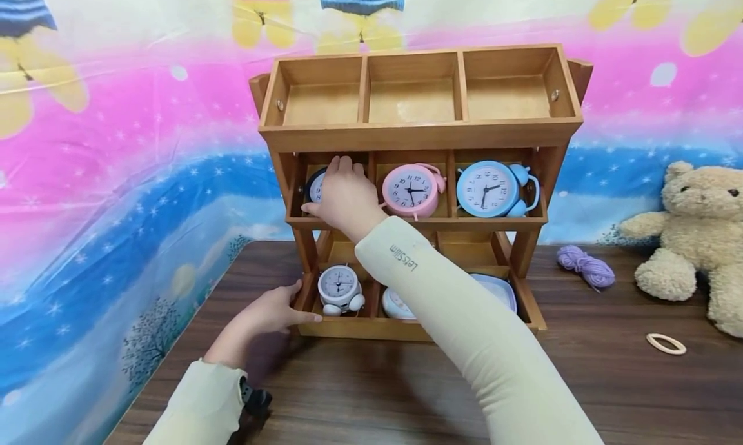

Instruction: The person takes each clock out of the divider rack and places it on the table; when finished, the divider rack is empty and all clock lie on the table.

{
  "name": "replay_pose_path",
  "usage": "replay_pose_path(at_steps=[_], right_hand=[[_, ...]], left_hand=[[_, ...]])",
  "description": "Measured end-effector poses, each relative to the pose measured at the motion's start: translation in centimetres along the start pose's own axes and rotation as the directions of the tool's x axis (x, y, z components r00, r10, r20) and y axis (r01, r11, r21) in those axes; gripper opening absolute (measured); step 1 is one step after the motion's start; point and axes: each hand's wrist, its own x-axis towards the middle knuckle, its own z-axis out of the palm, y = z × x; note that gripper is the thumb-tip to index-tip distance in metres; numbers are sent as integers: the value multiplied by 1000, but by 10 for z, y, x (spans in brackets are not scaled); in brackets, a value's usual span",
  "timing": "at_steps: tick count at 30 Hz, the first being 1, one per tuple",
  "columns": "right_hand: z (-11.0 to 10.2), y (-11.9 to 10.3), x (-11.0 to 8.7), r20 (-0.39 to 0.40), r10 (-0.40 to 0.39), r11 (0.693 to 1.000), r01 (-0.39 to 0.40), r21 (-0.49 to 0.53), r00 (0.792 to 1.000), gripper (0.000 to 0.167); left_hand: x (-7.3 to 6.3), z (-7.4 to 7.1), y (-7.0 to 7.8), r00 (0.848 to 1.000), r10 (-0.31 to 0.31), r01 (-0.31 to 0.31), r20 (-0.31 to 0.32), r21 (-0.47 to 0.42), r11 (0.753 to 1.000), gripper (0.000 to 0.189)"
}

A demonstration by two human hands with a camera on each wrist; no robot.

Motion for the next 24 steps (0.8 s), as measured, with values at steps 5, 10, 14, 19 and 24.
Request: replay_pose_path(at_steps=[5, 10, 14, 19, 24], right_hand=[[0, 1, 2, 28, -1, 1000, 0, 15, 1000, 105], [0, 3, 1, -9, -28, 999, 28, 24, 1000, 94], [0, 4, 0, -47, -46, 999, 47, 18, 998, 85], [0, 4, -1, -120, -78, 997, 79, 8, 990, 83], [-1, 4, -1, -224, -101, 995, 103, -2, 969, 81]], left_hand=[[0, -1, 1, 1000, 12, -11, -16, 83, 996, 99], [0, -1, 2, 1000, 13, -10, -27, 101, 995, 99], [0, 0, 1, 999, 15, -11, -34, 108, 994, 99], [0, 0, 0, 999, 14, -10, -34, 114, 993, 99], [0, 0, -1, 999, 8, -3, -40, 111, 994, 98]])
